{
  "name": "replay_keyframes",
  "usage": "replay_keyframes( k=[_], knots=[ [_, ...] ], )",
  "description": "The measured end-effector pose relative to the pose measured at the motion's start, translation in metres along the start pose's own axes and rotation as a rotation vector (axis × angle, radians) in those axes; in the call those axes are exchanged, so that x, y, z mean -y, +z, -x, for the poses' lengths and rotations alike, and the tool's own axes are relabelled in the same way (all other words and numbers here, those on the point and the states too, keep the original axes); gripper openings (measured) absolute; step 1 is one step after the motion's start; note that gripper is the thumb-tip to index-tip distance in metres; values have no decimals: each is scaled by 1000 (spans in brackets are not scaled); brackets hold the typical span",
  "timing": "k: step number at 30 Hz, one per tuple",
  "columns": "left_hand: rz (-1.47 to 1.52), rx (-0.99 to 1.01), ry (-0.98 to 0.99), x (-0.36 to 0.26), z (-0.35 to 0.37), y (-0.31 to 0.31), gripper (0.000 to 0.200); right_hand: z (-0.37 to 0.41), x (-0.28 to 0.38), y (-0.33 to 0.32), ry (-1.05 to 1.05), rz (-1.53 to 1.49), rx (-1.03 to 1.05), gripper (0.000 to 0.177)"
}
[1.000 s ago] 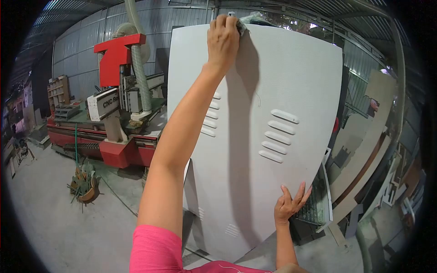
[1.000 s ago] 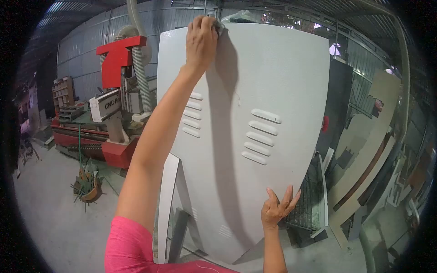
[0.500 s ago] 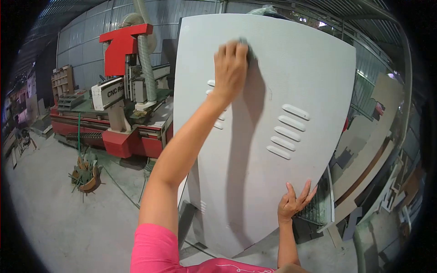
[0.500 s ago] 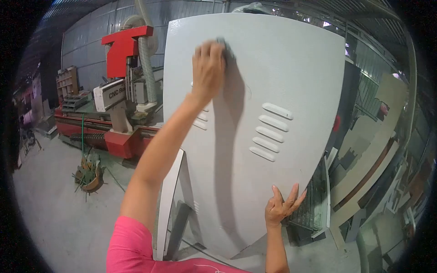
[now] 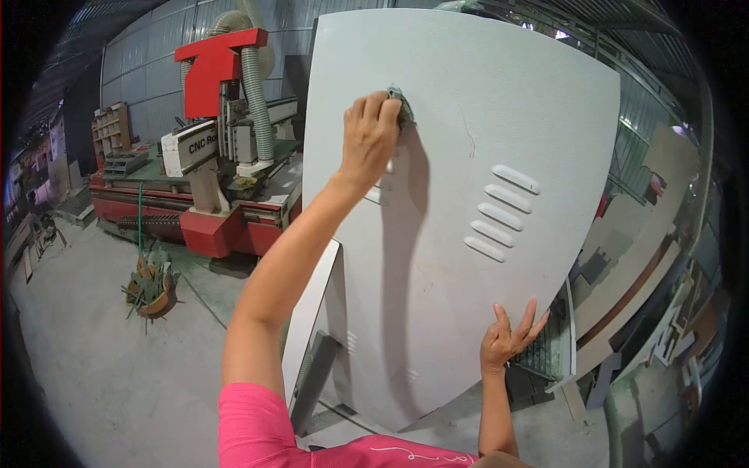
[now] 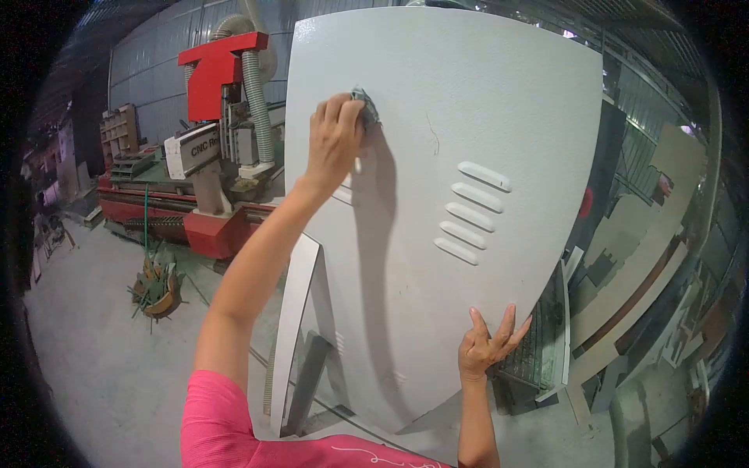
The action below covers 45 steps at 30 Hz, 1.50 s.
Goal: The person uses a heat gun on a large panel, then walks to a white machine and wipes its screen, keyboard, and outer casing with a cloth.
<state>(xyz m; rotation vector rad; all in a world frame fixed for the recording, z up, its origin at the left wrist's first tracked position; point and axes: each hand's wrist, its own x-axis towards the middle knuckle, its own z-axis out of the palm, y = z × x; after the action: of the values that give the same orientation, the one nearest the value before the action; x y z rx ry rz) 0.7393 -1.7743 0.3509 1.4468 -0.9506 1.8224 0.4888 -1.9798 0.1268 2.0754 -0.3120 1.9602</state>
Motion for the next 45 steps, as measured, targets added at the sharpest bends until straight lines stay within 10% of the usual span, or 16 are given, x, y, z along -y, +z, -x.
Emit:
replay_keyframes(
  k=[9,19,31,36,45],
  knots=[
    [-175,-248,-182,83,-114,27,17,2,-1,1,-6,33,9,28],
    [102,-46,113,70,-5,1,29,4,-2,2,2,27,25,31],
    [-53,-271,-136,125,-90,27,10,6,-4,7,-52,24,0,34],
    [-51,-170,-96,120,30,10,33,3,-2,7,-52,24,9,32],
    [-60,83,-605,83,218,-44,23,3,0,8,-61,14,-6,28]
  ],
)
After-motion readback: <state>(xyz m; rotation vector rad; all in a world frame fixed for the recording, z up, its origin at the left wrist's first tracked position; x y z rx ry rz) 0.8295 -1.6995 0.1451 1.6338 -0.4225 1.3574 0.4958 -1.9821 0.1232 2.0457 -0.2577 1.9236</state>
